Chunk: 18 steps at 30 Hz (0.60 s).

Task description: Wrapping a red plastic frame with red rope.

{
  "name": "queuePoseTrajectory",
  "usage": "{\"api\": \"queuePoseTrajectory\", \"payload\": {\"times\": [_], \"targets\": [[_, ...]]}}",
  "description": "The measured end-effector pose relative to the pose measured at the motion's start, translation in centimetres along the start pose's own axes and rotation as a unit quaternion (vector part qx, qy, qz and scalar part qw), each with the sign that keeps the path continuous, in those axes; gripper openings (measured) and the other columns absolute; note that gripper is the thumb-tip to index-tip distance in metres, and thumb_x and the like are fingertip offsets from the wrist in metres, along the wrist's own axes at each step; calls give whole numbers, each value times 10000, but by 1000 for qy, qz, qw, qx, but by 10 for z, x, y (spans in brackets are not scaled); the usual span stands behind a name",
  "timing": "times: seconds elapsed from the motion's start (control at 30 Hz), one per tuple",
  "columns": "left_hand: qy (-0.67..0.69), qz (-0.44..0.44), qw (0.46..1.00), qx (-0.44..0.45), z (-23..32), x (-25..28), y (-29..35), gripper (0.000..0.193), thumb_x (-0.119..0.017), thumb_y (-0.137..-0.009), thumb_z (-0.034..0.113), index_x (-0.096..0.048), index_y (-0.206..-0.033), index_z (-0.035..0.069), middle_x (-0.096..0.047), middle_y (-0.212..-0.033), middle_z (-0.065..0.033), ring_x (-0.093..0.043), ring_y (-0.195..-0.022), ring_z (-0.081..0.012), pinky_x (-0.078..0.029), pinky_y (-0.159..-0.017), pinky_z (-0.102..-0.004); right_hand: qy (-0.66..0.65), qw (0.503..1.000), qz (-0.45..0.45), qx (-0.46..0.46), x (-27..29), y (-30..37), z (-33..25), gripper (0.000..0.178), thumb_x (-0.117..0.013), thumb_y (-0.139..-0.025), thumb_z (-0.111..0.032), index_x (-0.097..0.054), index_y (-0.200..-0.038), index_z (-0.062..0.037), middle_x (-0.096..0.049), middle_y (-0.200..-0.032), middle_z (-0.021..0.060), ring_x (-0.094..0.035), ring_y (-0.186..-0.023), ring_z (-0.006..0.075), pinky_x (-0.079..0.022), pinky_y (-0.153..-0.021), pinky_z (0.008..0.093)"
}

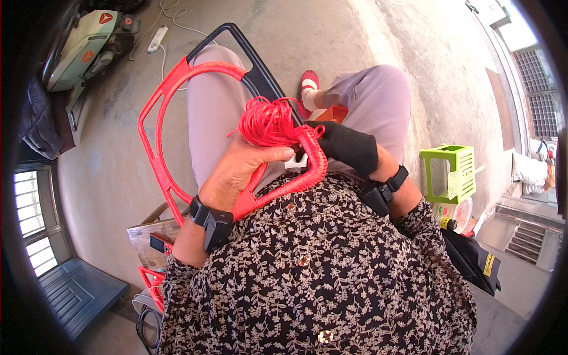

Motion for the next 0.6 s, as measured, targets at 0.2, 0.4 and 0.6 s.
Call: {"api": "queuePoseTrajectory", "payload": {"times": [0.2, 0.4, 0.6], "targets": [[4, -43, 999, 0, 1, -12, -3, 563, -723, -732, -15, -473, -1237, -10, -598, -1112, -71, -598, -1022, -162, -513, -834, -281, -351, 843, 278, -298, 27, 30, 44, 267, -583, -890, -169, -591, -1095, 2, -652, -996, 88, -640, -874, 188, -526, -791, 311], [19, -24, 999, 40, -6, 4, -10, 506, -697, -812, 103, -436, -1236, 13, -591, -1074, -95, -612, -965, -160, -526, -721, -238, 73, 892, 336, -293, 122, 117, 68, 360, -440, -929, -262, -541, -1196, -42, -579, -1222, 139, -487, -1207, 256, -344, -1048, 401], [46, -19, 998, 38, -14, 11, -22, 266, -633, -873, 91, -498, -1096, 41, -625, -934, -83, -586, -636, -93, -447, -474, -182, -505, 716, 471, 100, 192, 208, 36, 446, -435, -902, -375, -540, -1149, -19, -589, -1171, 166, -489, -1207, 317, -317, -1072, 442]]}}
Point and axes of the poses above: each hand's wrist, its own y-axis away from the middle knuckle, its own x-axis out of the back of the hand, z = x × y, the point moved 5 cm from there along -y, towards the middle knuckle
